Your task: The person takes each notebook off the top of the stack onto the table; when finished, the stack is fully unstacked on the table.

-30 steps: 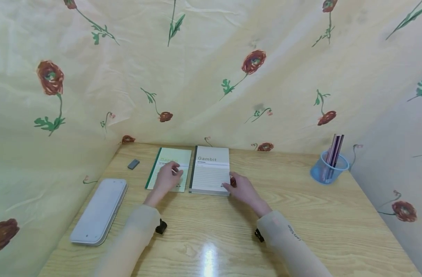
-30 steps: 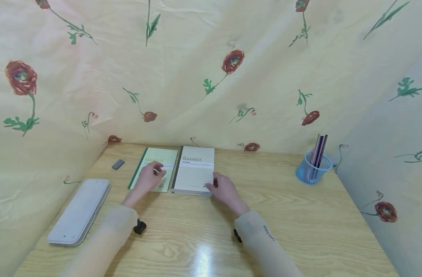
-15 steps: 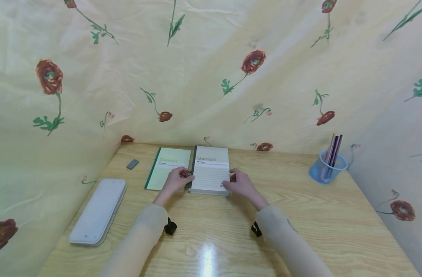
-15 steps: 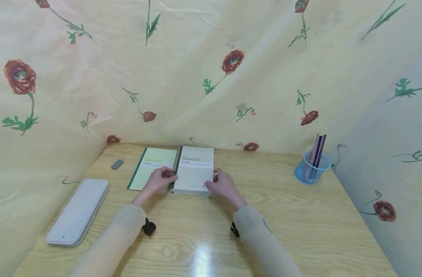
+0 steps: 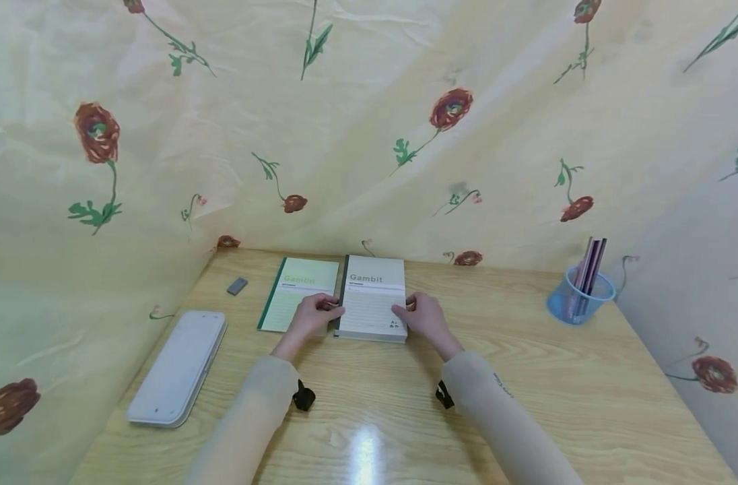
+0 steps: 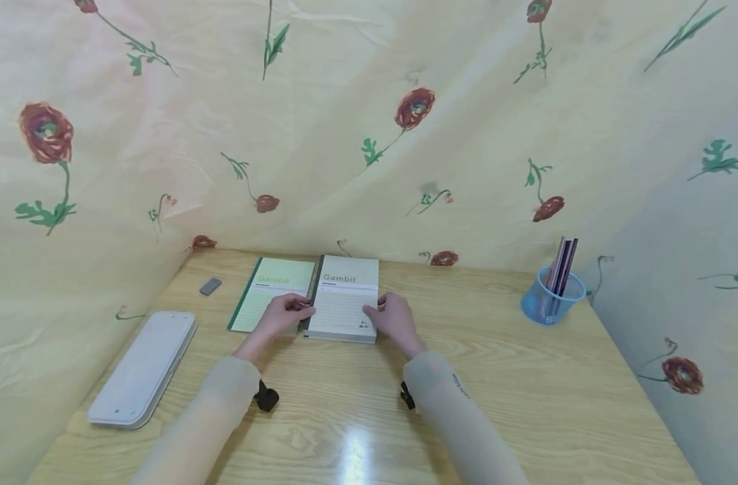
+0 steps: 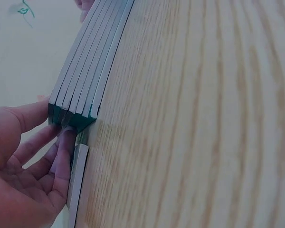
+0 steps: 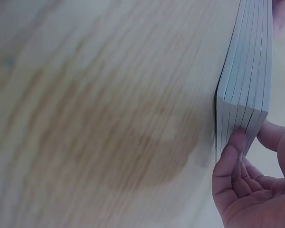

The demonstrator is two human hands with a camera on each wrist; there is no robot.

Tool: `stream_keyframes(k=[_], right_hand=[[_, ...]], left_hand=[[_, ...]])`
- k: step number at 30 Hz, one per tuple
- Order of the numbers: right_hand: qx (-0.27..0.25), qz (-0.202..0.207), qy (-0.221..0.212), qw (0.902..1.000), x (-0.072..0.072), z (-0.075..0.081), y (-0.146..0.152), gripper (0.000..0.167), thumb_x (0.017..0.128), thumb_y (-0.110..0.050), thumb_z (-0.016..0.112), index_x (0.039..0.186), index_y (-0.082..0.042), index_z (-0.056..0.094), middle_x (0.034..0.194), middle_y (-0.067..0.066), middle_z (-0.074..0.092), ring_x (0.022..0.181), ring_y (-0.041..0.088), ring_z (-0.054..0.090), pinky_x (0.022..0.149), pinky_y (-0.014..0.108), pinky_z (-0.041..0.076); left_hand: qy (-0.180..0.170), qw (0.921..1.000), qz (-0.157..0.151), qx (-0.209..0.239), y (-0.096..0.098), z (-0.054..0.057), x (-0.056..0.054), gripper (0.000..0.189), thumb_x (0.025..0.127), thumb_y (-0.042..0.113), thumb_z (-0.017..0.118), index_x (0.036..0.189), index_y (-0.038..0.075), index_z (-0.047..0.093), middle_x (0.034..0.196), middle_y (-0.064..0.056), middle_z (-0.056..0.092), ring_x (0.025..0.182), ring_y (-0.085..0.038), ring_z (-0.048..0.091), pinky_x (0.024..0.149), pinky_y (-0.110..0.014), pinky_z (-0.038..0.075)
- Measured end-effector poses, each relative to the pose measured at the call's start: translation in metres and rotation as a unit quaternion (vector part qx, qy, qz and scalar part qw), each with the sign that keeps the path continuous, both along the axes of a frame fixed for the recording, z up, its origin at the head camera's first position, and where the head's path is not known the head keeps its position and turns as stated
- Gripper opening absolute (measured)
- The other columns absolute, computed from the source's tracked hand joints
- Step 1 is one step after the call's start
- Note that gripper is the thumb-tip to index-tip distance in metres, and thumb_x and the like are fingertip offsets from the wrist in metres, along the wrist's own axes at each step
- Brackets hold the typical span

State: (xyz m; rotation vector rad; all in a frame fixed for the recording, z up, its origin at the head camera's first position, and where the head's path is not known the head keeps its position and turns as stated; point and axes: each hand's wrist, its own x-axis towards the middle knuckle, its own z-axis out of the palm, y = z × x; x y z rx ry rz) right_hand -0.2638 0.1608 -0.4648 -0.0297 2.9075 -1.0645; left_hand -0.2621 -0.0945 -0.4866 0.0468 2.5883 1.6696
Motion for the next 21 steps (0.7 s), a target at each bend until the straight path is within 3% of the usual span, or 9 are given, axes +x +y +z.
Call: stream_keyframes(k=[10,17,21], right_hand=[[-0.037,-0.015,0.023,0.9989,-0.001,-0.005,0.006,0.036,0.093,-0.024,0.072,0.108,0.008,0.066,0.094,0.017,0.068,0.081,0.026,0.063,0.072,0.039,0.053],[-0.107,-0.038,-0.037,0.9928,-0.004,-0.003,0.018,0.035,0.095,-0.020,0.068,0.112,0.010,0.062,0.098,0.020,0.070,0.076,0.021,0.065,0.064,0.029,0.052],[-0.188,-0.049,-0.085,0.9772,-0.007,-0.001,0.031,0.036,0.097,-0.017,0.065,0.118,0.010,0.058,0.096,0.016,0.070,0.072,0.013,0.063,0.062,0.024,0.051]], left_hand=[[-0.003,1.0000,0.001,0.004,-0.001,0.000,-0.001,0.024,0.093,0.014,0.073,0.110,-0.002,0.070,0.097,-0.011,0.068,0.089,-0.022,0.060,0.077,-0.032,0.048],[-0.010,0.9999,-0.005,0.006,-0.002,-0.003,-0.001,0.025,0.093,0.013,0.072,0.114,-0.001,0.068,0.102,-0.011,0.069,0.092,-0.024,0.061,0.082,-0.037,0.049],[-0.013,0.9999,-0.008,0.004,-0.001,-0.004,-0.002,0.025,0.094,0.015,0.071,0.114,0.001,0.067,0.103,-0.010,0.068,0.092,-0.023,0.060,0.082,-0.036,0.049]])
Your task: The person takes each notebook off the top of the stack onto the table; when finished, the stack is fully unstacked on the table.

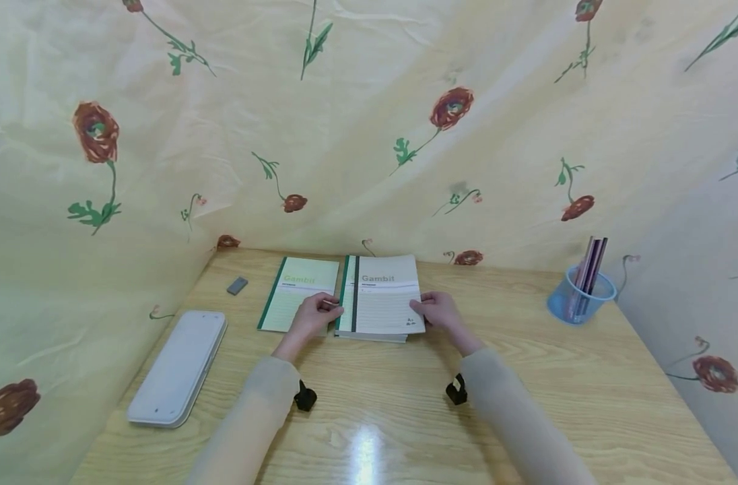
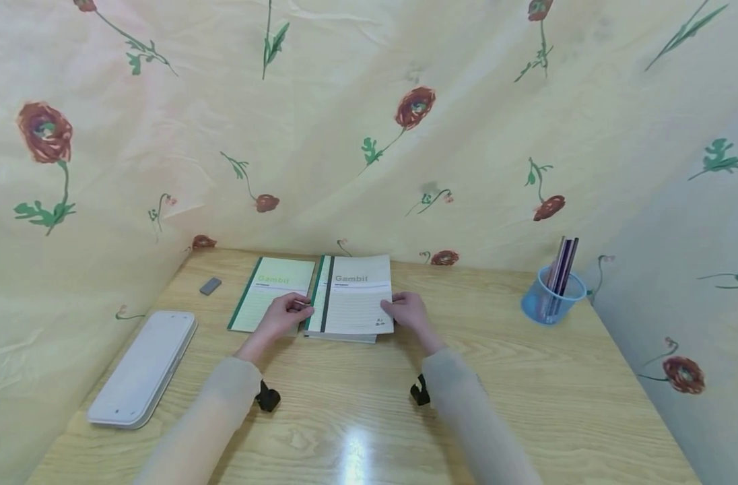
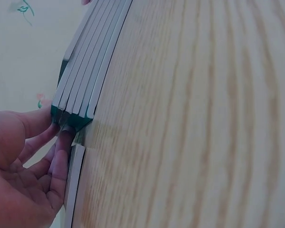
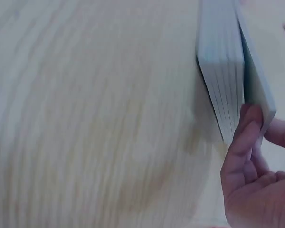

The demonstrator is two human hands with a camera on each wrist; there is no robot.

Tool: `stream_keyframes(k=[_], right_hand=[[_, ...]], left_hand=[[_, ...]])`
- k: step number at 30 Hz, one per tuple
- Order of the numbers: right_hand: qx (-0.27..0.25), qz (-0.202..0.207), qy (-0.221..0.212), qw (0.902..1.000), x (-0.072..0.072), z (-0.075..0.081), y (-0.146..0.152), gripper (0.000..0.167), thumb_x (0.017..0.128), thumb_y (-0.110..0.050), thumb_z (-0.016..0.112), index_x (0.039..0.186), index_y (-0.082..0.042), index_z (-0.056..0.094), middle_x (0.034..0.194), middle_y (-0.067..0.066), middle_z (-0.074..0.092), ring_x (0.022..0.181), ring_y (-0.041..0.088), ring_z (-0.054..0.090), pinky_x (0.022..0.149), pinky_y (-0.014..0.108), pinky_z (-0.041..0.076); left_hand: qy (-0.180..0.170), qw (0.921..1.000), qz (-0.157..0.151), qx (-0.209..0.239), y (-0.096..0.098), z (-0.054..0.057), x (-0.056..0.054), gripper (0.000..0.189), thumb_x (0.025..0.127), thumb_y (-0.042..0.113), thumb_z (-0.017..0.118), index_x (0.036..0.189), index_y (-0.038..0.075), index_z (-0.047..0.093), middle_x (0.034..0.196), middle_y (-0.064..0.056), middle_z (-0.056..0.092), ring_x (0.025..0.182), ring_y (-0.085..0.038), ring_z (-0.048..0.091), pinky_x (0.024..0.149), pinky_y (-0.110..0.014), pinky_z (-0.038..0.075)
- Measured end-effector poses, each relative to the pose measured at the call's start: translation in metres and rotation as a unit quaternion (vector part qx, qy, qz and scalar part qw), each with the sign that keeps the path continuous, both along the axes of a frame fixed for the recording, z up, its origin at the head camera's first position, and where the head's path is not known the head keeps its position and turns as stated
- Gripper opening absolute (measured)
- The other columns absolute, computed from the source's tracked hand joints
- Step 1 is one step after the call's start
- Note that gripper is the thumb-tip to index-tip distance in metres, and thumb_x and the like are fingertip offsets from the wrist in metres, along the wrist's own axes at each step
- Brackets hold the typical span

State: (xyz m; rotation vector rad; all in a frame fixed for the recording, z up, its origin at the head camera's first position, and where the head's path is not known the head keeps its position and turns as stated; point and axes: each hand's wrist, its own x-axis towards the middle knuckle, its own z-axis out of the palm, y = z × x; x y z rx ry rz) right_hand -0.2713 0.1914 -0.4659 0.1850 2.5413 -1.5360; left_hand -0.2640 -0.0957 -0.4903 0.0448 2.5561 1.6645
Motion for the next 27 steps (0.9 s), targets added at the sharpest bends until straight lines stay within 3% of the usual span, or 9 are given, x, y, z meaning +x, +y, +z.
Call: stream_keyframes(k=[5,10,16,27], right_hand=[[-0.050,0.003,-0.018,0.9986,-0.001,0.003,0.023,0.039,0.099,-0.017,0.064,0.123,0.010,0.051,0.099,0.014,0.068,0.074,0.010,0.062,0.065,0.025,0.052],[-0.035,-0.005,-0.009,0.9993,0.004,0.006,0.053,0.049,0.099,-0.021,0.063,0.132,0.011,0.046,0.112,0.022,0.065,0.077,0.009,0.062,0.068,0.025,0.053],[-0.037,-0.012,-0.006,0.9992,0.011,0.007,0.086,0.051,0.099,-0.022,0.063,0.132,0.012,0.043,0.102,0.011,0.067,0.076,0.005,0.062,0.068,0.025,0.053],[0.009,-0.009,-0.039,0.9992,0.019,0.005,0.120,0.055,0.102,-0.029,0.058,0.136,0.010,0.042,0.102,0.008,0.064,0.084,0.008,0.059,0.073,0.025,0.050]], left_hand=[[-0.007,1.0000,-0.001,0.004,0.000,0.001,0.001,0.023,0.094,0.014,0.071,0.113,0.002,0.066,0.102,-0.010,0.067,0.092,-0.023,0.059,0.080,-0.035,0.049],[-0.014,0.9999,-0.003,0.007,-0.001,0.003,0.002,0.023,0.094,0.014,0.071,0.114,0.002,0.066,0.102,-0.010,0.067,0.093,-0.023,0.059,0.081,-0.035,0.049],[-0.016,0.9999,-0.003,0.003,-0.001,0.005,0.002,0.023,0.095,0.016,0.070,0.114,0.003,0.066,0.103,-0.010,0.067,0.093,-0.023,0.059,0.082,-0.036,0.048],[-0.015,0.9999,-0.005,-0.001,0.000,0.005,0.003,0.023,0.095,0.015,0.069,0.114,0.003,0.065,0.104,-0.010,0.066,0.094,-0.023,0.059,0.081,-0.036,0.048]])
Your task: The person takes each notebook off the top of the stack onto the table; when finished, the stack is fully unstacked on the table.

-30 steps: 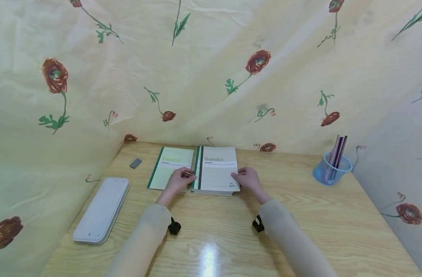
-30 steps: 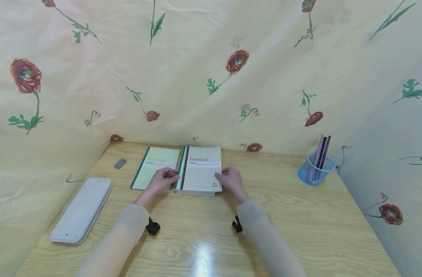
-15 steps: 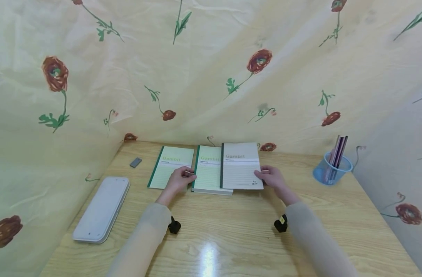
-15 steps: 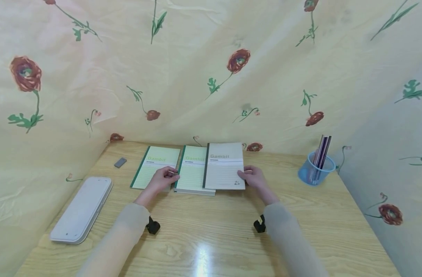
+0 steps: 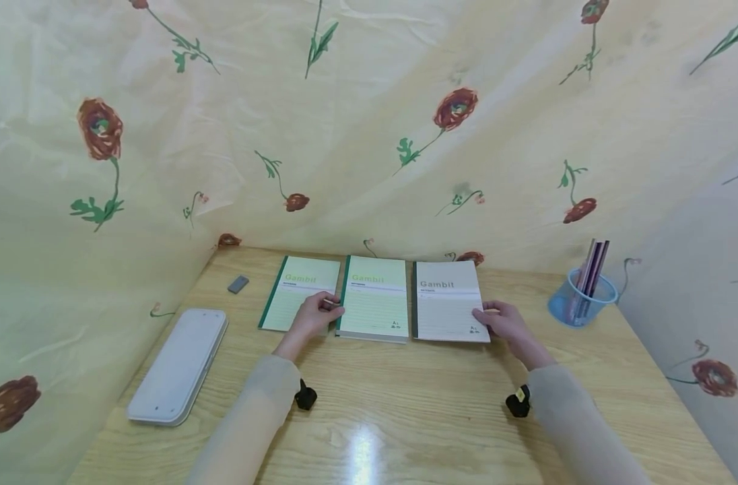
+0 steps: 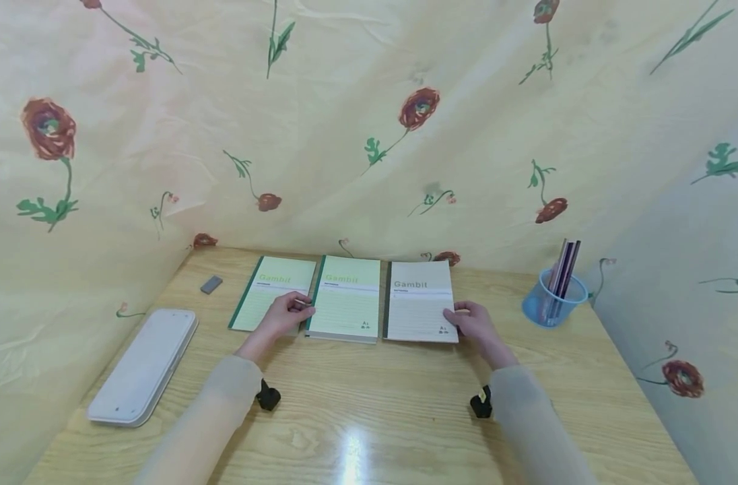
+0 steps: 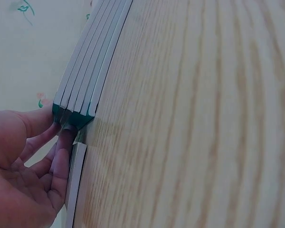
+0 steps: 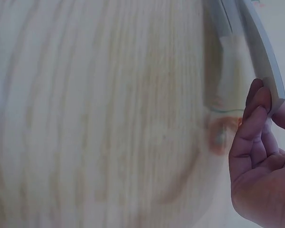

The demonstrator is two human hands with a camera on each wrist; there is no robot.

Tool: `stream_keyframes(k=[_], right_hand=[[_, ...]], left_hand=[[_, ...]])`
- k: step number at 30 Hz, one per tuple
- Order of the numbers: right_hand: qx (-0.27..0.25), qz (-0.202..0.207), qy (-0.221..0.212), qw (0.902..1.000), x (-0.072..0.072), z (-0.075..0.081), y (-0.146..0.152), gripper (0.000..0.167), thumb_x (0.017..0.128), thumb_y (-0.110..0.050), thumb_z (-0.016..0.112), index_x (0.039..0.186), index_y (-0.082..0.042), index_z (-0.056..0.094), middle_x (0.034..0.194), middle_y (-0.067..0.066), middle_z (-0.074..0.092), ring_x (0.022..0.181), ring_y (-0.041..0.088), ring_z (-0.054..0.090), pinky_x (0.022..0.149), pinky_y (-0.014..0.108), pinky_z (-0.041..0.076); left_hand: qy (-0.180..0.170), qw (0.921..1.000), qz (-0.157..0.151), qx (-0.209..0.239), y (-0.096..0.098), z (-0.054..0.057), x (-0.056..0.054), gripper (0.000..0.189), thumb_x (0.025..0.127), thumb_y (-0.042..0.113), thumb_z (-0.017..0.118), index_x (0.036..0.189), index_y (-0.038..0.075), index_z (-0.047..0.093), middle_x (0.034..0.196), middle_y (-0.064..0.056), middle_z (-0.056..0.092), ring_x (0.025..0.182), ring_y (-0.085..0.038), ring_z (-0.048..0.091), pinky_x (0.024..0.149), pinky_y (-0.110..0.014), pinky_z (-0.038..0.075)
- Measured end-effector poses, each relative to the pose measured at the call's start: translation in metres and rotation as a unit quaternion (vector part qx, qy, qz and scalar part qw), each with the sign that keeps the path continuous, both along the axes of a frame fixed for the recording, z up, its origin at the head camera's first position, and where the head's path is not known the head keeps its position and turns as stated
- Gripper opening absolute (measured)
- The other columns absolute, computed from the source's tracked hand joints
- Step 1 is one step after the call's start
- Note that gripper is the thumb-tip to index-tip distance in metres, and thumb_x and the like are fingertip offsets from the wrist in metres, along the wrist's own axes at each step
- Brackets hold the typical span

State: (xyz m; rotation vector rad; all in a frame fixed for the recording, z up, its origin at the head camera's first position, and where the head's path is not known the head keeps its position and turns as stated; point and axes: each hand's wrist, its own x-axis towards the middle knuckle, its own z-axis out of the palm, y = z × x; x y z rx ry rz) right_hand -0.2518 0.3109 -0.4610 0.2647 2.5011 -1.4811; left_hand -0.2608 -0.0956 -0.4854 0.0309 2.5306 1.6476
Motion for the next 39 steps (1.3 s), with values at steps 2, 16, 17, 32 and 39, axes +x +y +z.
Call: stream_keyframes(k=[2,16,17,32,39], right_hand=[[0.001,-0.001,-0.004,1.0000,0.000,-0.002,0.002,0.054,0.102,-0.030,0.059,0.135,0.010,0.043,0.099,0.006,0.063,0.083,0.008,0.058,0.072,0.024,0.049],[0.093,0.003,0.025,0.9953,-0.001,-0.012,-0.008,0.047,0.099,-0.023,0.062,0.126,0.014,0.049,0.104,0.023,0.066,0.077,0.016,0.060,0.063,0.027,0.048],[0.106,0.007,0.029,0.9939,-0.001,-0.012,-0.009,0.045,0.099,-0.022,0.062,0.124,0.013,0.050,0.105,0.024,0.065,0.078,0.017,0.060,0.063,0.027,0.048],[0.213,0.024,0.066,0.9746,0.003,-0.010,-0.014,0.036,0.096,-0.023,0.066,0.112,0.009,0.060,0.096,0.019,0.063,0.082,0.027,0.057,0.067,0.034,0.047],[0.226,0.028,0.077,0.9707,0.006,-0.009,-0.014,0.039,0.096,-0.027,0.067,0.111,0.009,0.060,0.095,0.019,0.064,0.081,0.027,0.057,0.066,0.036,0.047]], left_hand=[[0.000,1.0000,0.000,-0.001,0.000,0.000,0.000,0.023,0.095,0.015,0.070,0.114,0.003,0.065,0.104,-0.010,0.066,0.094,-0.023,0.059,0.081,-0.036,0.048],[0.002,1.0000,-0.001,-0.003,0.000,0.000,0.000,0.023,0.095,0.016,0.070,0.114,0.004,0.066,0.105,-0.009,0.067,0.095,-0.023,0.060,0.082,-0.037,0.049],[0.002,1.0000,-0.001,-0.003,0.000,0.000,0.000,0.023,0.095,0.016,0.070,0.114,0.004,0.066,0.105,-0.009,0.067,0.095,-0.023,0.060,0.082,-0.037,0.049],[0.001,1.0000,-0.002,-0.004,0.000,0.000,0.000,0.024,0.095,0.017,0.070,0.115,0.004,0.066,0.105,-0.009,0.067,0.095,-0.023,0.060,0.082,-0.037,0.049],[0.001,1.0000,-0.002,-0.002,-0.001,0.000,-0.001,0.024,0.095,0.017,0.070,0.115,0.004,0.066,0.105,-0.009,0.067,0.095,-0.023,0.059,0.083,-0.037,0.049]])
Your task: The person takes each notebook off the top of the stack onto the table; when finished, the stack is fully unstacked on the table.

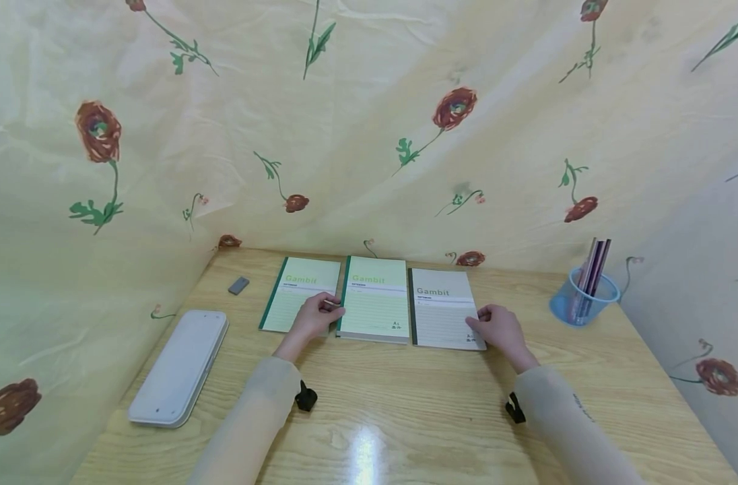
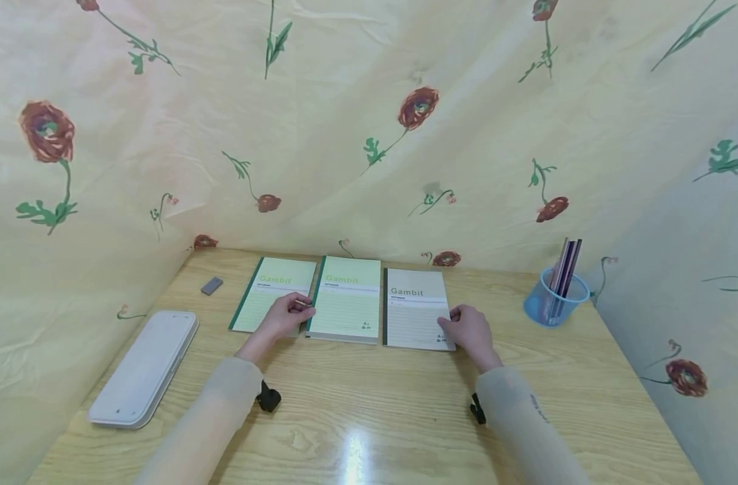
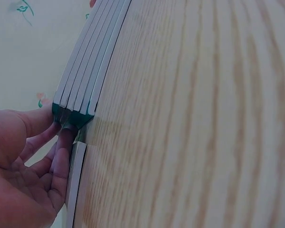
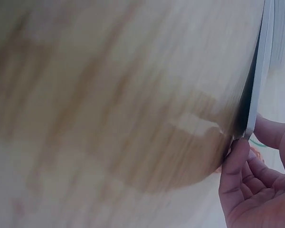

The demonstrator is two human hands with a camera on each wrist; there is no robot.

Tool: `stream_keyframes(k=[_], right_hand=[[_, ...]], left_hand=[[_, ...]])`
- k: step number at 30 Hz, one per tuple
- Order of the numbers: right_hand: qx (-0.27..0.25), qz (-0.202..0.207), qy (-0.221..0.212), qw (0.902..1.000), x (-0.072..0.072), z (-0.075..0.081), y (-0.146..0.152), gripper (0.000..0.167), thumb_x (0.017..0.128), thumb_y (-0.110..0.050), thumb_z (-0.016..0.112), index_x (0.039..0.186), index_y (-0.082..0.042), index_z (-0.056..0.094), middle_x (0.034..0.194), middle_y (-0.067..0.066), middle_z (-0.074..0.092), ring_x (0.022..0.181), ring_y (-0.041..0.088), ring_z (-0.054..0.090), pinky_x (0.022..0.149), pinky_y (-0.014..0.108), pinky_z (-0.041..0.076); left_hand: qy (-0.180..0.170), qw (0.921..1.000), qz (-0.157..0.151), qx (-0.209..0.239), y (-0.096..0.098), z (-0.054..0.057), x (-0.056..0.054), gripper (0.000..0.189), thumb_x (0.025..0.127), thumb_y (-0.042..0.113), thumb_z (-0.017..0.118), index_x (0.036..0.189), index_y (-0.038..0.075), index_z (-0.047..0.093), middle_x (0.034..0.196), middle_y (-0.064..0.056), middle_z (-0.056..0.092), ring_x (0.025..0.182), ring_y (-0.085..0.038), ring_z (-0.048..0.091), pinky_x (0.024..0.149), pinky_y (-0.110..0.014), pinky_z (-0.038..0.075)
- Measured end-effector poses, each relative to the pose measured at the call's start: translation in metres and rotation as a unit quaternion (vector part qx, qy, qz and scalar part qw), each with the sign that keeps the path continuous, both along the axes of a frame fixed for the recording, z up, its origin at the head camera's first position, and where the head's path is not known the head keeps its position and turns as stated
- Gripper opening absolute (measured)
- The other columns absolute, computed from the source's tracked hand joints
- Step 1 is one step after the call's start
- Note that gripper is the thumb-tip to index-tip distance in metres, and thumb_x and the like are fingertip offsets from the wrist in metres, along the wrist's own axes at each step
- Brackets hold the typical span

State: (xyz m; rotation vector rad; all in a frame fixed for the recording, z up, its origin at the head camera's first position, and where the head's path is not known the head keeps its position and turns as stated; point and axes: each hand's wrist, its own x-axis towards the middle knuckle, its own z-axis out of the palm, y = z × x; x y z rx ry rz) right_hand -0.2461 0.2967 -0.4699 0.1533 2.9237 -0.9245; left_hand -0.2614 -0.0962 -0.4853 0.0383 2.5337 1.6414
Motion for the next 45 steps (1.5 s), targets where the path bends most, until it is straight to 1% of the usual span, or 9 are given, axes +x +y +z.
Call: stream_keyframes(k=[7,15,22,25,29,34,39,41,45], right_hand=[[-0.001,0.005,0.010,0.9999,0.001,-0.001,0.002,0.037,0.095,-0.024,0.068,0.110,0.009,0.061,0.092,0.018,0.064,0.077,0.025,0.058,0.062,0.032,0.046],[0.005,0.003,0.006,1.0000,0.001,0.000,0.000,0.037,0.094,-0.023,0.068,0.111,0.010,0.061,0.094,0.020,0.065,0.079,0.027,0.058,0.064,0.034,0.046],[-0.001,-0.002,0.000,1.0000,0.000,0.001,-0.001,0.037,0.094,-0.022,0.068,0.111,0.010,0.061,0.093,0.019,0.064,0.078,0.026,0.059,0.063,0.032,0.047],[0.001,-0.005,0.000,1.0000,-0.001,0.004,0.001,0.040,0.096,-0.025,0.065,0.112,0.011,0.059,0.095,0.020,0.064,0.080,0.028,0.059,0.064,0.034,0.047],[0.016,-0.009,0.013,0.9998,-0.006,0.011,-0.002,0.044,0.098,-0.030,0.061,0.115,0.010,0.059,0.100,0.022,0.063,0.085,0.031,0.059,0.069,0.039,0.047],[0.020,0.003,0.037,0.9991,-0.014,0.022,-0.019,0.043,0.098,-0.032,0.062,0.114,0.008,0.062,0.099,0.020,0.064,0.084,0.030,0.059,0.071,0.040,0.047],[-0.003,0.026,0.051,0.9983,-0.020,0.030,-0.048,0.037,0.099,-0.029,0.061,0.109,0.007,0.064,0.093,0.017,0.065,0.077,0.025,0.058,0.066,0.034,0.046],[-0.028,0.034,0.044,0.9980,-0.021,0.030,-0.061,0.036,0.100,-0.028,0.061,0.109,0.007,0.064,0.091,0.016,0.064,0.072,0.022,0.058,0.061,0.032,0.046],[-0.074,0.042,0.027,0.9960,-0.022,0.022,-0.088,0.034,0.100,-0.028,0.062,0.107,0.005,0.066,0.085,0.013,0.064,0.064,0.017,0.057,0.056,0.028,0.046]], left_hand=[[-0.001,1.0000,0.003,-0.001,0.000,-0.001,-0.002,0.024,0.095,0.017,0.070,0.115,0.004,0.066,0.105,-0.009,0.067,0.094,-0.023,0.059,0.082,-0.036,0.048],[-0.001,1.0000,0.002,-0.004,0.001,-0.002,-0.002,0.024,0.095,0.017,0.070,0.115,0.004,0.066,0.104,-0.009,0.066,0.094,-0.023,0.058,0.081,-0.036,0.048],[0.001,1.0000,0.003,-0.006,0.000,-0.003,-0.002,0.024,0.095,0.017,0.071,0.115,0.004,0.066,0.104,-0.009,0.066,0.094,-0.024,0.058,0.082,-0.036,0.048],[0.003,1.0000,0.001,-0.007,0.001,-0.003,-0.002,0.024,0.095,0.017,0.070,0.115,0.004,0.066,0.104,-0.009,0.066,0.094,-0.023,0.058,0.082,-0.036,0.048],[0.003,1.0000,0.001,-0.007,0.001,-0.003,-0.003,0.024,0.095,0.017,0.070,0.115,0.004,0.066,0.104,-0.009,0.066,0.094,-0.024,0.058,0.082,-0.037,0.048],[0.001,1.0000,0.001,-0.010,0.002,-0.003,-0.003,0.024,0.095,0.017,0.070,0.115,0.004,0.066,0.105,-0.009,0.066,0.094,-0.023,0.058,0.082,-0.037,0.048],[-0.002,0.9999,0.002,-0.011,0.001,-0.003,-0.003,0.024,0.095,0.017,0.070,0.115,0.005,0.066,0.105,-0.009,0.066,0.095,-0.024,0.058,0.083,-0.037,0.047],[-0.004,0.9999,0.002,-0.011,0.001,-0.002,-0.002,0.024,0.095,0.018,0.070,0.115,0.005,0.066,0.106,-0.009,0.066,0.095,-0.024,0.058,0.083,-0.037,0.047],[-0.008,0.9999,0.003,-0.006,0.001,-0.003,-0.002,0.024,0.095,0.018,0.070,0.115,0.005,0.066,0.105,-0.009,0.066,0.094,-0.024,0.057,0.081,-0.036,0.047]])
